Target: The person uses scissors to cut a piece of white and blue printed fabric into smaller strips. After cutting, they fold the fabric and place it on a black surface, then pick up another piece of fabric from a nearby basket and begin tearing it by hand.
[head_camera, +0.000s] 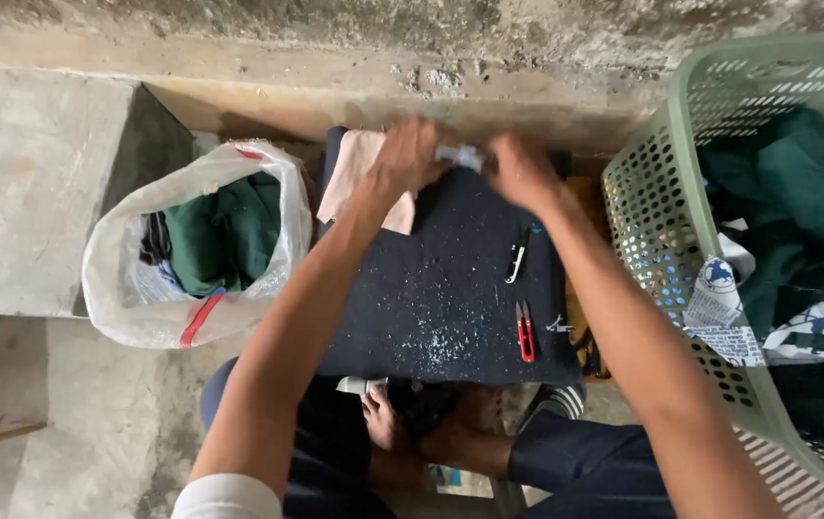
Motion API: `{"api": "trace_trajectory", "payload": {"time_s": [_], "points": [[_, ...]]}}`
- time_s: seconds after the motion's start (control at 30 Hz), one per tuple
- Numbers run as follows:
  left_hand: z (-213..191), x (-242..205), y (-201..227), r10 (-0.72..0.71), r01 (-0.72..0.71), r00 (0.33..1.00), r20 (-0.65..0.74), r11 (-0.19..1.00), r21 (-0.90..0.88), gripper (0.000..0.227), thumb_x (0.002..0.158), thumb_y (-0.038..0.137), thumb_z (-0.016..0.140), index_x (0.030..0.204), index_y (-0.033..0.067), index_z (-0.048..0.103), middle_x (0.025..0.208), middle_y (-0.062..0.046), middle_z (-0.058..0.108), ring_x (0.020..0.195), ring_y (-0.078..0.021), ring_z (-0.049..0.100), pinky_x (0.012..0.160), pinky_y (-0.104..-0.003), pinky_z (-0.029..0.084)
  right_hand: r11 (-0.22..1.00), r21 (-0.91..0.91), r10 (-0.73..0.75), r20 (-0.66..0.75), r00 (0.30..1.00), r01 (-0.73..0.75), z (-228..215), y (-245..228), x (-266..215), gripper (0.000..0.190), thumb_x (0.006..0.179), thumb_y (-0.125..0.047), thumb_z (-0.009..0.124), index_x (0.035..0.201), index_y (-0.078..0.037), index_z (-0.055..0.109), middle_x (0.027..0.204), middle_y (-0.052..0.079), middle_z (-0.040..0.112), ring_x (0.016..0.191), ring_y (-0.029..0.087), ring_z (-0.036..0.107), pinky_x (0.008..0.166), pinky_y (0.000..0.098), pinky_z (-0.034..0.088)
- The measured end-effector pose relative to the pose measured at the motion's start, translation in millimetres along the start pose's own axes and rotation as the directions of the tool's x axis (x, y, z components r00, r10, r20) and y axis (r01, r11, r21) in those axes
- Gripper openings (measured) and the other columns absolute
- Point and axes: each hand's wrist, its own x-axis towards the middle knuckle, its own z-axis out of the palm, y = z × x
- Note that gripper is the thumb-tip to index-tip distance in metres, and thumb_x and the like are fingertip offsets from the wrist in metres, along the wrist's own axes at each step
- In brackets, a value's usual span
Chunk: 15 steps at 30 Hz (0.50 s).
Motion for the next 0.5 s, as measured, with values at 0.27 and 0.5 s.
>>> {"api": "trace_trajectory", "payload": {"time_s": [0.27, 0.5], "points": [[-90.0, -5.0, 41.8, 0.057, 0.645, 0.167, 0.984, 0.749, -0.153, 0.043, 0.077, 0.046, 0.084, 0.103, 0.0115, 0.080, 0.093, -0.009, 0.079, 0.097, -0.0374, 0.074, 0.089, -0.051, 0.058, 0.991, 0.111, 0.034, 0.345, 0.938, -0.077, 45.3, 0.0, -68.3, 0.062, 0.083, -0.042, 0.084, 0.126, 0.001, 0.072, 0.114, 0.024, 0.073, 0.106, 0.039, 0.070, 0.091, 0.0497, 0.055], [21.8, -68.2, 50.1, -0.118, 0.177, 0.912, 0.392, 0.977, -0.120, 0.031, 0.085, 0.027, 0.071, 0.116, 0.0255, 0.068, 0.105, 0.001, 0.065, 0.095, -0.0222, 0.065, 0.072, -0.040, 0.054, 0.945, 0.322, -0.029, -0.109, 0.994, 0.063, 18.3, -8.2, -135.5, 0.027, 0.083, -0.010, 0.078, 0.107, 0.003, 0.076, 0.091, 0.020, 0.078, 0.075, 0.034, 0.074, 0.062, 0.0419, 0.059]]}}
